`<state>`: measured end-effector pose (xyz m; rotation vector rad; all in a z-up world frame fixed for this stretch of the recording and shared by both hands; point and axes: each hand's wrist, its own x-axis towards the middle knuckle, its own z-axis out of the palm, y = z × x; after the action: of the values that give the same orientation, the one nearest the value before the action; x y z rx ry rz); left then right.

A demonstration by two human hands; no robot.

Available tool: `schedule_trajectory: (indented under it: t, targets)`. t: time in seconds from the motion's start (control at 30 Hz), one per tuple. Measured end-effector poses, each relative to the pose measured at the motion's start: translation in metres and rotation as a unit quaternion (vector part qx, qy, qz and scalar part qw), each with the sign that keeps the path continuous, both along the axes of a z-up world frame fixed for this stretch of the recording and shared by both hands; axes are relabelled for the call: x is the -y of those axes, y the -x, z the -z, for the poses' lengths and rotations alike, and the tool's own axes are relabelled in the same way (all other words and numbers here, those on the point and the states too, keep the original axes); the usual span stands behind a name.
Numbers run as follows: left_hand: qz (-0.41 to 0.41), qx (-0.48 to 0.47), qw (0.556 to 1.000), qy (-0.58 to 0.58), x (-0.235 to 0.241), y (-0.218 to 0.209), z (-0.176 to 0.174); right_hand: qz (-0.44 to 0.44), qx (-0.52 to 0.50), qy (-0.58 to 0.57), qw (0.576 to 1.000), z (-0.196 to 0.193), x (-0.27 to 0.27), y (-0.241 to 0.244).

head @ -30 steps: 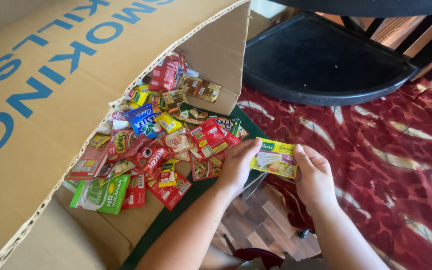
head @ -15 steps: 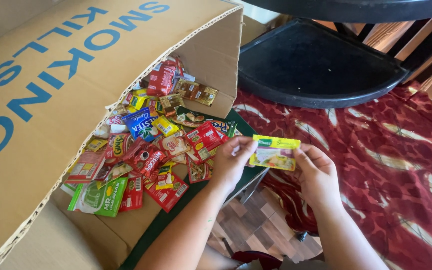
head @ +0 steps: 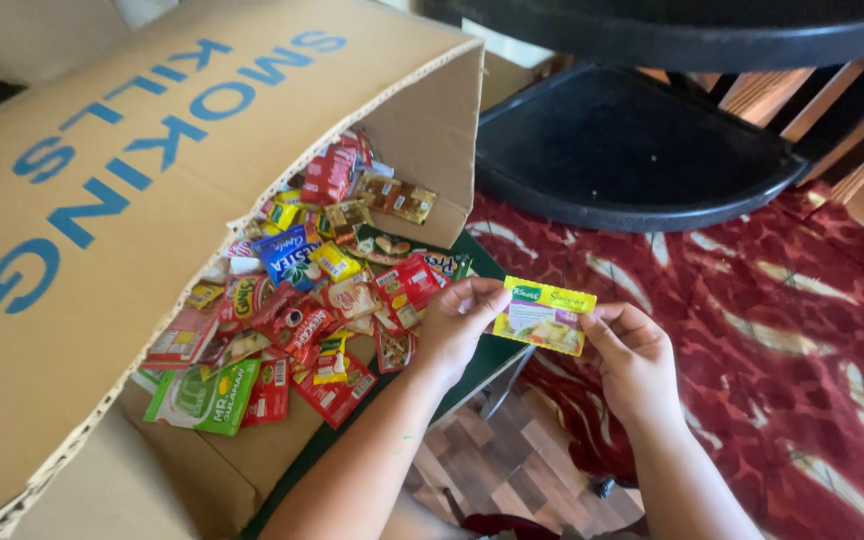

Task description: The person takes various snack packets from a cardboard box and places them onto a black rotating shelf. They handle items such as yellow sachets, green packets, and red snack bags, arranging them on the shelf tiers.

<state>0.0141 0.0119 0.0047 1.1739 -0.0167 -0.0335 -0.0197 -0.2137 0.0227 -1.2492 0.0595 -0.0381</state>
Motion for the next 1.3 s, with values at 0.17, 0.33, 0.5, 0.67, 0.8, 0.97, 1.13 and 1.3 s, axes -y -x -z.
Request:
schedule_trajectory:
  t: [0.17, 0.33, 0.5, 0.67, 0.8, 0.97, 1.13, 1.3]
  targets:
    - [0.034, 0.010, 0.999, 0.003, 0.003, -0.014, -0.049, -0.005, 0.102, -0.018, 0.995, -0.054, -0.003, -0.008]
    - [0.004, 0.066, 0.997, -0.036, 0.013, -0.049, -0.093, -0.052, 0.223, 0.071, 0.971, -0.090, 0.012, -0.033]
    - [-0.047, 0.229, 0.958, -0.168, 0.025, -0.092, -0.122, 0.033, 0.170, 0.346, 0.922, -0.137, 0.035, -0.065]
    - [-0.122, 0.330, 0.899, -0.262, 0.034, -0.108, -0.187, 0.085, 0.260, 0.294, 0.916, -0.193, 0.043, -0.116]
    - [-0.204, 0.403, 0.827, -0.335, 0.045, -0.141, -0.203, 0.124, 0.353, 0.343, 0.862, -0.223, 0.026, -0.162]
    - [-0.209, 0.280, 0.866, -0.358, 0.059, -0.179, -0.212, 0.133, 0.357, 0.394, 0.836, -0.255, -0.019, -0.224]
    - [-0.316, 0.310, 0.786, -0.431, 0.054, -0.204, -0.212, 0.069, 0.385, 0.346, 0.853, -0.247, -0.041, -0.298]
    - [-0.345, 0.367, 0.783, -0.364, 0.053, -0.234, -0.201, 0.038, 0.304, 0.398, 0.865, -0.258, -0.064, -0.328]
